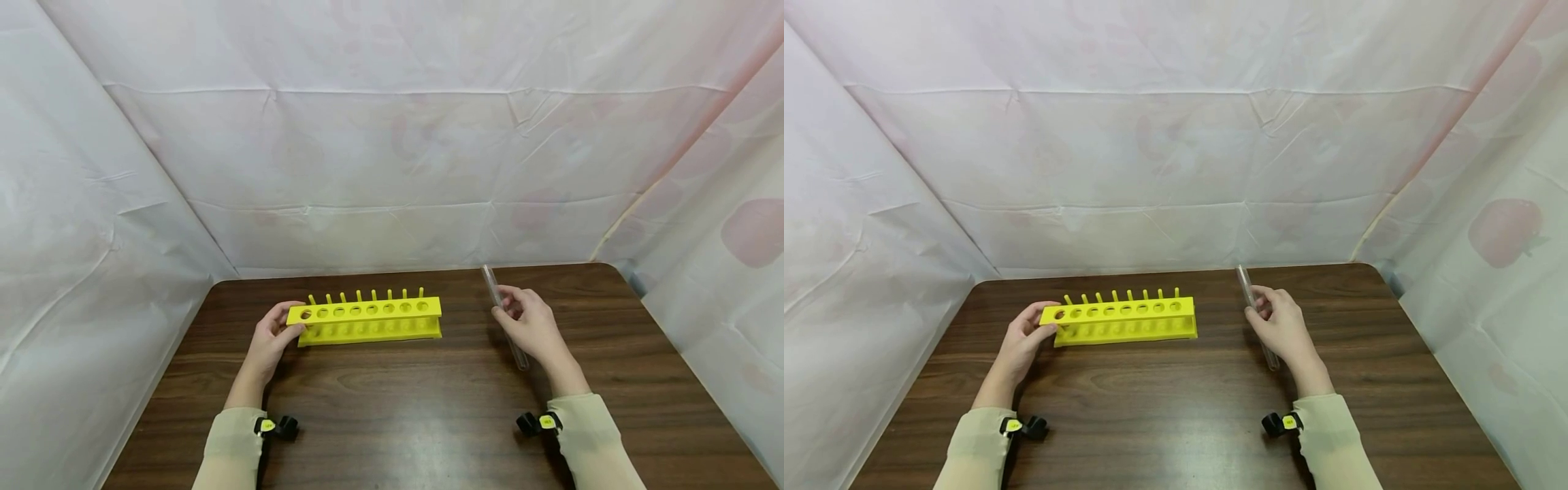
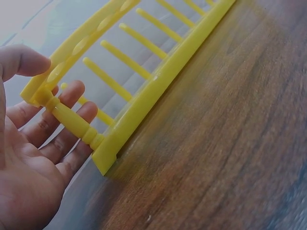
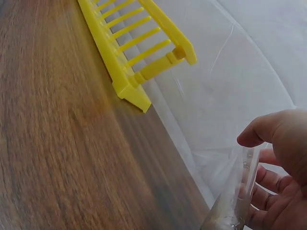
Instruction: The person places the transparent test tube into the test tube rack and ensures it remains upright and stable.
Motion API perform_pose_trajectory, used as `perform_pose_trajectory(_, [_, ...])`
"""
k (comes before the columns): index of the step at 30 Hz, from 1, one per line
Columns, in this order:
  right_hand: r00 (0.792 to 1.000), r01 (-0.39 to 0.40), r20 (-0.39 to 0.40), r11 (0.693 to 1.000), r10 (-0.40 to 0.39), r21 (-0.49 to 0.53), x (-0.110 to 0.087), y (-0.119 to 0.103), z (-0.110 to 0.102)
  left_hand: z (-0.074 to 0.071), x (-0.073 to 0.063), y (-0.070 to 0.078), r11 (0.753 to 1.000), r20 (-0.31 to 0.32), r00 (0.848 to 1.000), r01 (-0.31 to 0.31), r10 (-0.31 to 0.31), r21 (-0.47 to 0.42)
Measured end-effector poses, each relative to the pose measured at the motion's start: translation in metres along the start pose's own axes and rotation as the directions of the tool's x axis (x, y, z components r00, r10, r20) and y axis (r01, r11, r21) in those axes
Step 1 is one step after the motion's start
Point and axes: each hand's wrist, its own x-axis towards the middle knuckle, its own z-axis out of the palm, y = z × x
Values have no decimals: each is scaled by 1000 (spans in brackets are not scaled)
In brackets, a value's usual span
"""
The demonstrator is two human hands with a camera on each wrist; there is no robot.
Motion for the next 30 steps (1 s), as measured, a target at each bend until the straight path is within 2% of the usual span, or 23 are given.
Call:
perform_pose_trajectory(10, [1000, -13, 24, 1000, 13, -3, -1, -9, -4, 1, -1, 4, 997, -6, 998, 65, -65, 29])
perform_pose_trajectory(23, [998, 68, -1, 998, -68, -11, 9, -16, -13, 1, 3, 5, 997, -11, 997, 70, -70, 43])
perform_pose_trajectory(30, [997, 82, 2, 997, -82, -16, 12, -20, -20, 5, 4, 3, 997, 14, 997, 69, -70, 22])
